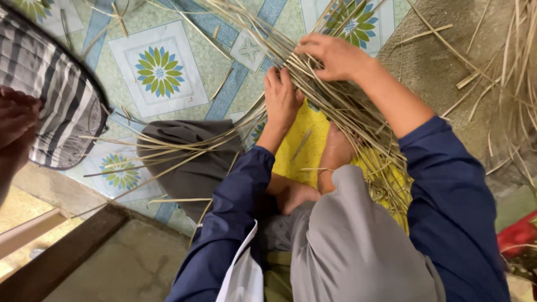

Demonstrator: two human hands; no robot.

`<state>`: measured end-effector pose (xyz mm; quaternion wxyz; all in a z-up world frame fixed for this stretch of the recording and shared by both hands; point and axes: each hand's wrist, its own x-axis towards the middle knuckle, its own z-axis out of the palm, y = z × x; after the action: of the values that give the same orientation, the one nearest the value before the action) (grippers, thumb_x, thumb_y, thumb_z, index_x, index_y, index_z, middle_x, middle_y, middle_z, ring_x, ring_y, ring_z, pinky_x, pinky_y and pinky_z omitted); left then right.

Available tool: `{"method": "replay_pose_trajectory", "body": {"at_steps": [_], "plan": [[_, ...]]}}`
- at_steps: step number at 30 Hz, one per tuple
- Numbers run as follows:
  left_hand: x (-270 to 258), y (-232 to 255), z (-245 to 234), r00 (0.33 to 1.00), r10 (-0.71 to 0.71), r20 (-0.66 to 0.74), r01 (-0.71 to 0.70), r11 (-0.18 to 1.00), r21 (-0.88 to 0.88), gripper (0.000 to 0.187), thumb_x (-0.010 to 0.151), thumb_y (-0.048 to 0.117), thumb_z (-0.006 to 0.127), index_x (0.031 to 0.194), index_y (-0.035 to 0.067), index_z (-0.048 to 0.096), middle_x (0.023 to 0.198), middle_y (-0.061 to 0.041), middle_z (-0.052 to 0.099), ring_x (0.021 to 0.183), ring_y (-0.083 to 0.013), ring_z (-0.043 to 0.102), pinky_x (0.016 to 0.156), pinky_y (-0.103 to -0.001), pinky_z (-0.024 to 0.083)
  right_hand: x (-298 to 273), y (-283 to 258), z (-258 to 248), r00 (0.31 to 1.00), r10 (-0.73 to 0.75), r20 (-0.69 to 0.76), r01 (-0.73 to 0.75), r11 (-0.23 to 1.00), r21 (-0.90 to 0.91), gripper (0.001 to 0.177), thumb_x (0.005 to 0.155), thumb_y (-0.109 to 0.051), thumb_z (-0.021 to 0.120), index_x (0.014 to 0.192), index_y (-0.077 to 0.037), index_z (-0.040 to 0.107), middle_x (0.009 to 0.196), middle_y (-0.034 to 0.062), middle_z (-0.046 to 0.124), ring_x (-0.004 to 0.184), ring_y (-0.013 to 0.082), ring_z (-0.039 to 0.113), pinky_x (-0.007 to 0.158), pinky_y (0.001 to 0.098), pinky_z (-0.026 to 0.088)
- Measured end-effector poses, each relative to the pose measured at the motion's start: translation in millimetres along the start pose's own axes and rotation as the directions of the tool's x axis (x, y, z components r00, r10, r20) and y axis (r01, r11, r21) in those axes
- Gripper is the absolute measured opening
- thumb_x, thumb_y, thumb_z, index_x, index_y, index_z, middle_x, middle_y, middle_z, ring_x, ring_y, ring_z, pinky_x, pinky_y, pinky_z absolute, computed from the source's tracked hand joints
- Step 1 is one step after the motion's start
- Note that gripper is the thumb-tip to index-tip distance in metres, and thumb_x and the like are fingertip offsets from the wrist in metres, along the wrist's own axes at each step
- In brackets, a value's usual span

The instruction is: Weaving thin strips of dried plant material into a mat

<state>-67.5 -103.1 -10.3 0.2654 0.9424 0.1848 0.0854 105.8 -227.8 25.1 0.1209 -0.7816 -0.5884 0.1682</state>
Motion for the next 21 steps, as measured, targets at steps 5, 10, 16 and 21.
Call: {"method": "replay_pose_trajectory", "body": {"at_steps": [5,10,16,21], "plan": [[3.8,6.8,-23.1,0.999,0.016,0.036,-0.01,0.986,-0.164,0.053,0.079,0.02,0.071,0.125,0.0,0.054,0.127,-0.027,0.047,0.105,-0.0434,0.053,0.087,-0.05,0.051,-23.8,10.4,-7.0,0.893,0.348,-0.284,-0.171,0.848,0.502,0.028,0.089,0.015,0.062,0.115,0.007,0.071,0.112,0.0198,0.068,0.089,0.0232,0.066,0.082,0.0277,0.06],[24.0,20.3,-12.3,0.999,0.041,-0.029,-0.043,0.997,-0.071,0.057,0.083,0.027,0.08,0.126,-0.001,0.056,0.131,-0.025,0.048,0.112,-0.0412,0.054,0.096,-0.047,0.05,-46.0,6.7,19.8,0.785,0.604,-0.138,-0.491,0.742,0.456,0.014,0.094,0.001,0.068,0.105,0.001,0.077,0.094,0.0171,0.077,0.075,0.0233,0.071,0.07,0.0314,0.062],[31.7,14.4,16.1,0.999,0.024,0.023,-0.027,0.993,0.111,0.074,0.067,0.027,0.089,0.124,-0.001,0.052,0.124,-0.021,0.048,0.107,-0.0384,0.053,0.088,-0.044,0.051,-44.8,-10.8,43.0,0.72,0.689,-0.077,-0.622,0.691,0.368,0.018,0.096,-0.007,0.063,0.103,-0.007,0.08,0.098,0.0131,0.073,0.083,0.029,0.066,0.073,0.0414,0.057],[34.5,13.2,20.6,0.999,0.005,0.043,-0.01,0.992,0.126,0.075,0.061,0.022,0.088,0.123,-0.001,0.052,0.117,-0.019,0.05,0.099,-0.0364,0.054,0.082,-0.043,0.053,-35.8,-25.2,38.5,0.735,0.676,-0.05,-0.599,0.682,0.421,0.023,0.096,-0.002,0.059,0.11,-0.003,0.077,0.103,0.0118,0.069,0.092,0.0289,0.066,0.087,0.0416,0.055]]}}
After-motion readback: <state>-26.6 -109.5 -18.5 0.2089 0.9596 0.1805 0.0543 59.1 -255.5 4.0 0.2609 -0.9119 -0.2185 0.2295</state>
